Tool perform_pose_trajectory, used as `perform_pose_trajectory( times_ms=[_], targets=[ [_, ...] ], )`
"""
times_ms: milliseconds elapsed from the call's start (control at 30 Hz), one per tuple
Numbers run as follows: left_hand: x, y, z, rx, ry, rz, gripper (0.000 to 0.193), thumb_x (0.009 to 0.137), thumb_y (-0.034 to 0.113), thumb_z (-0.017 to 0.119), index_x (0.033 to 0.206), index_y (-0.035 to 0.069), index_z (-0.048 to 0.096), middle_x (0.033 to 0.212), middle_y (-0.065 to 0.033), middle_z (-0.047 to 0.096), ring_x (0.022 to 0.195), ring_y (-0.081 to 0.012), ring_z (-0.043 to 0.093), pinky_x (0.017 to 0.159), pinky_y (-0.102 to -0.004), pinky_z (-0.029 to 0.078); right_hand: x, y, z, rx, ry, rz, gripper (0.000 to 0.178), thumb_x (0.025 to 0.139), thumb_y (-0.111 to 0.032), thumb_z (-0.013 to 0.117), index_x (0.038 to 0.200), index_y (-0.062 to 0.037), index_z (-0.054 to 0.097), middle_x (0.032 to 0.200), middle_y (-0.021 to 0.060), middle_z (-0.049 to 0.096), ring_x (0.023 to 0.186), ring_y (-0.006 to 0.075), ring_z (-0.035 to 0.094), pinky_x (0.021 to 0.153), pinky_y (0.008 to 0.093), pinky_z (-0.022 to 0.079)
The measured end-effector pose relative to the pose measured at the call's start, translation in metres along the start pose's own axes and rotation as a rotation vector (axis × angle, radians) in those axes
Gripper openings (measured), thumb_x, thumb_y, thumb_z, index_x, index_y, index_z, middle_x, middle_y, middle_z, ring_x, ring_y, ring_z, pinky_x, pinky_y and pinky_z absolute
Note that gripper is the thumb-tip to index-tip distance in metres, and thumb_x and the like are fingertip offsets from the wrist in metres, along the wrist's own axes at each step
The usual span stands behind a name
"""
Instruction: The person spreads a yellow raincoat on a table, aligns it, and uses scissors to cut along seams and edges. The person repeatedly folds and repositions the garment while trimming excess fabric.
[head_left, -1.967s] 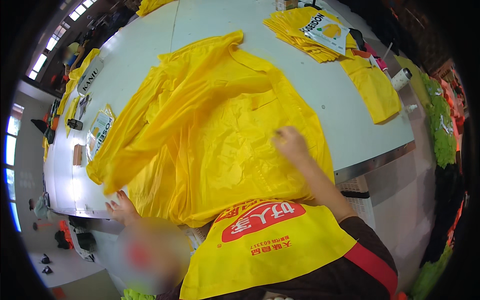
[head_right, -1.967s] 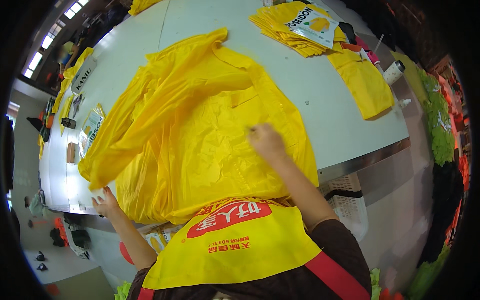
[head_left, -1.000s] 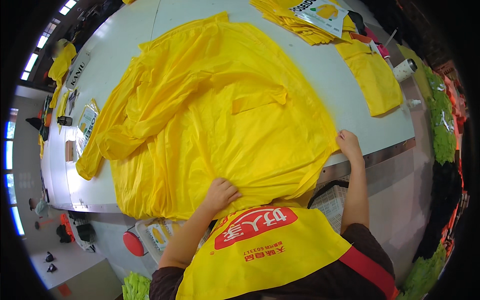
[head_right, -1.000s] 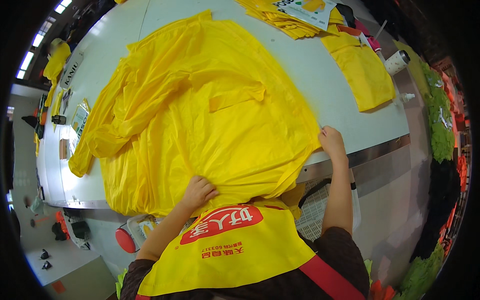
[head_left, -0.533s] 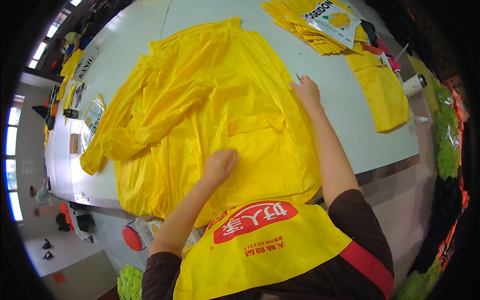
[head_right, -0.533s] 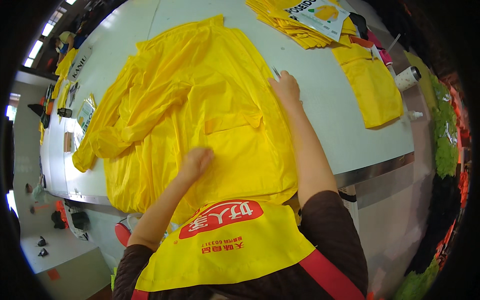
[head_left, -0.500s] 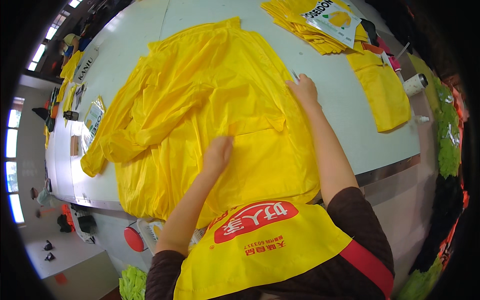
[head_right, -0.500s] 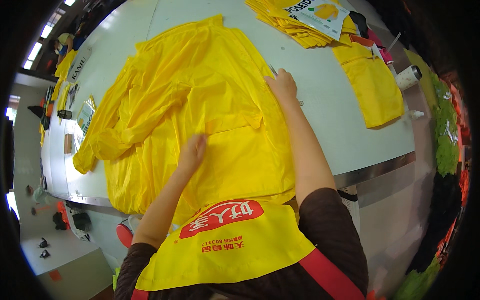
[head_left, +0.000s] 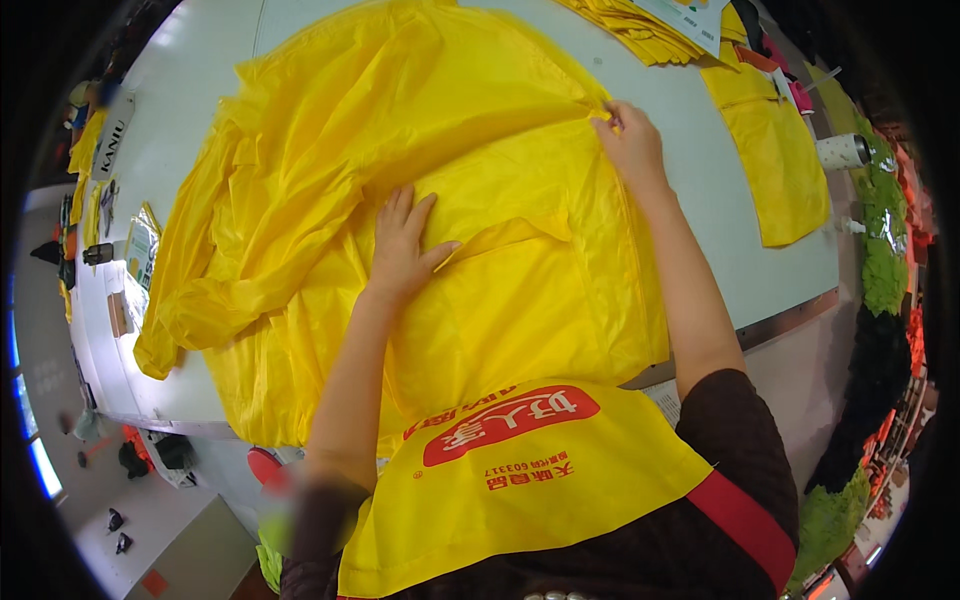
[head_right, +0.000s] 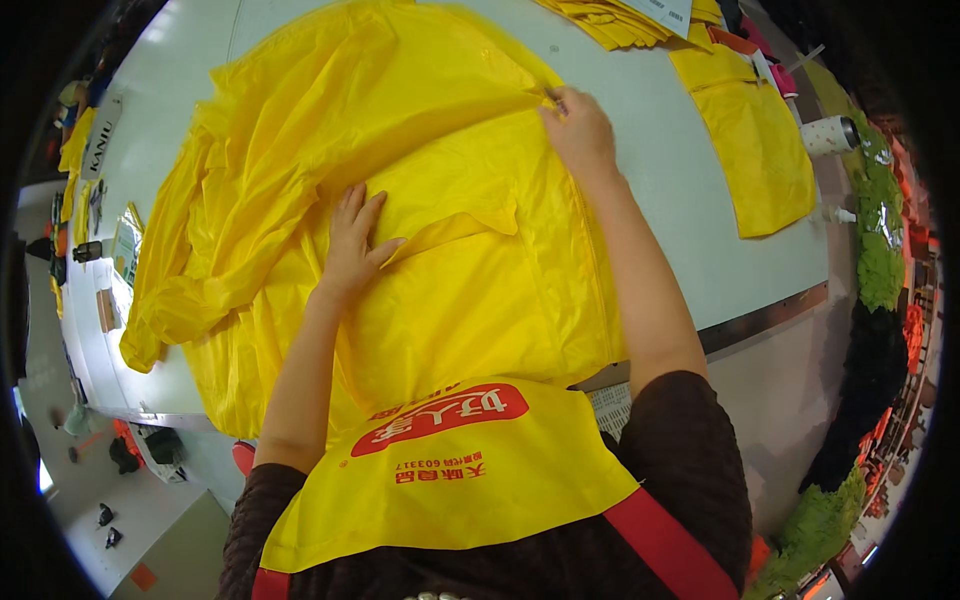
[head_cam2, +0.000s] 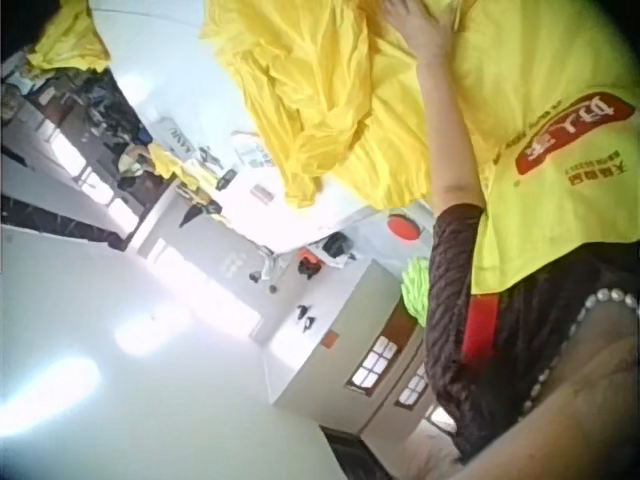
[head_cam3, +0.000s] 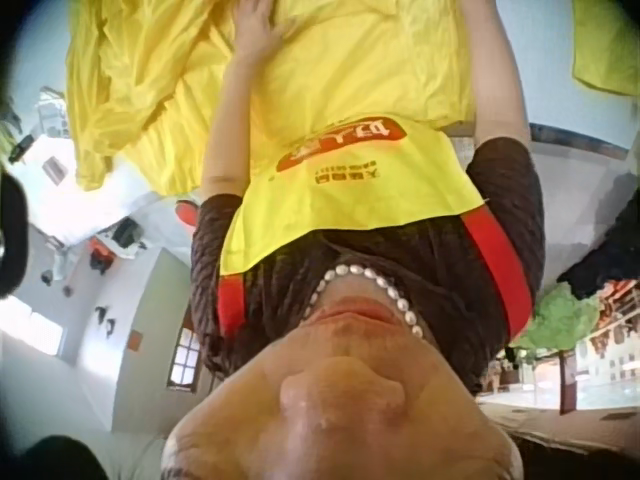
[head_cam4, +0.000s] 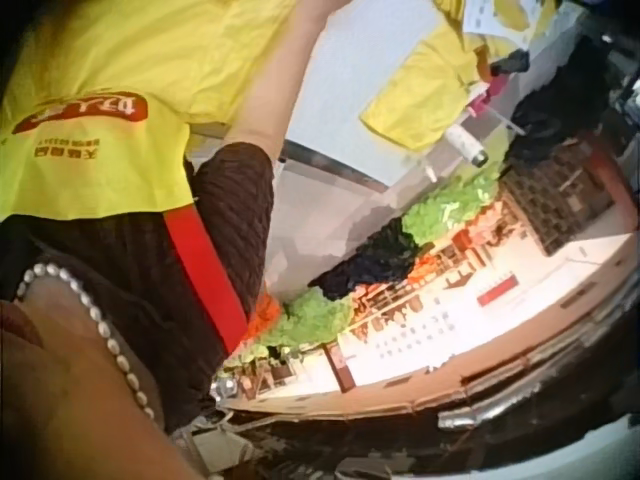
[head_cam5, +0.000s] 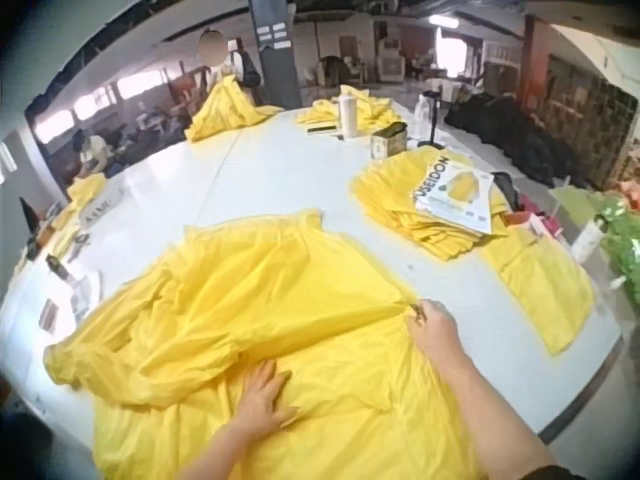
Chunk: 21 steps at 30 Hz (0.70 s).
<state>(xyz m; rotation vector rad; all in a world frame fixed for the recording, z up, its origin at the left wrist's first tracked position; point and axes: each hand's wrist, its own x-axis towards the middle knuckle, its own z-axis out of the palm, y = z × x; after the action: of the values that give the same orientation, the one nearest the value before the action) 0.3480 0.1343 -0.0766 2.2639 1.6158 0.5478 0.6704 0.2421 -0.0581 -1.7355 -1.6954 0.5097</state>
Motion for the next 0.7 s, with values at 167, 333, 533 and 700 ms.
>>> perform_pose_trajectory(
  times_ms=[167,333,533,700],
  targets=[
    [-0.033,0.024,-0.002,0.022,0.003,0.180,0.037,0.073,0.022,0.068,0.106,0.009,0.061,0.117,-0.0148,0.052,0.105,-0.0326,0.046,0.089,-0.0416,0.038,-0.100,-0.023,0.001,0.129,-0.571,-0.372,0.020,0.076,-0.012,0.063,0.096,-0.0060,0.061,0.096,0.0105,0.061,0.078,0.0275,0.060,0.067,0.0330,0.049],
    [-0.076,0.034,0.011,0.012,0.159,0.155,0.026,0.072,0.009,0.066,0.098,0.005,0.063,0.105,-0.0119,0.058,0.092,-0.0281,0.053,0.080,-0.0378,0.043,-0.140,0.010,0.005,0.072,-0.398,-0.469,0.028,0.072,-0.007,0.064,0.100,-0.0070,0.060,0.109,0.0078,0.059,0.081,0.0235,0.062,0.067,0.0301,0.051],
    [-0.084,0.029,0.013,-0.104,0.166,0.097,0.028,0.071,0.001,0.061,0.099,0.003,0.062,0.110,-0.0125,0.057,0.099,-0.0309,0.052,0.087,-0.0379,0.042,-0.124,-0.009,0.005,0.039,-0.355,-0.359,0.036,0.071,-0.006,0.065,0.106,-0.0063,0.058,0.116,0.0089,0.057,0.079,0.0239,0.063,0.068,0.0291,0.052],
    [-0.087,0.029,0.009,-0.110,0.123,0.022,0.037,0.070,-0.002,0.055,0.106,0.002,0.056,0.114,-0.0143,0.054,0.104,-0.0337,0.049,0.092,-0.0387,0.040,-0.123,-0.010,0.000,0.092,-0.439,-0.323,0.033,0.073,-0.012,0.067,0.104,-0.0057,0.059,0.118,0.0099,0.056,0.077,0.0220,0.064,0.067,0.0282,0.052]
  ],
)
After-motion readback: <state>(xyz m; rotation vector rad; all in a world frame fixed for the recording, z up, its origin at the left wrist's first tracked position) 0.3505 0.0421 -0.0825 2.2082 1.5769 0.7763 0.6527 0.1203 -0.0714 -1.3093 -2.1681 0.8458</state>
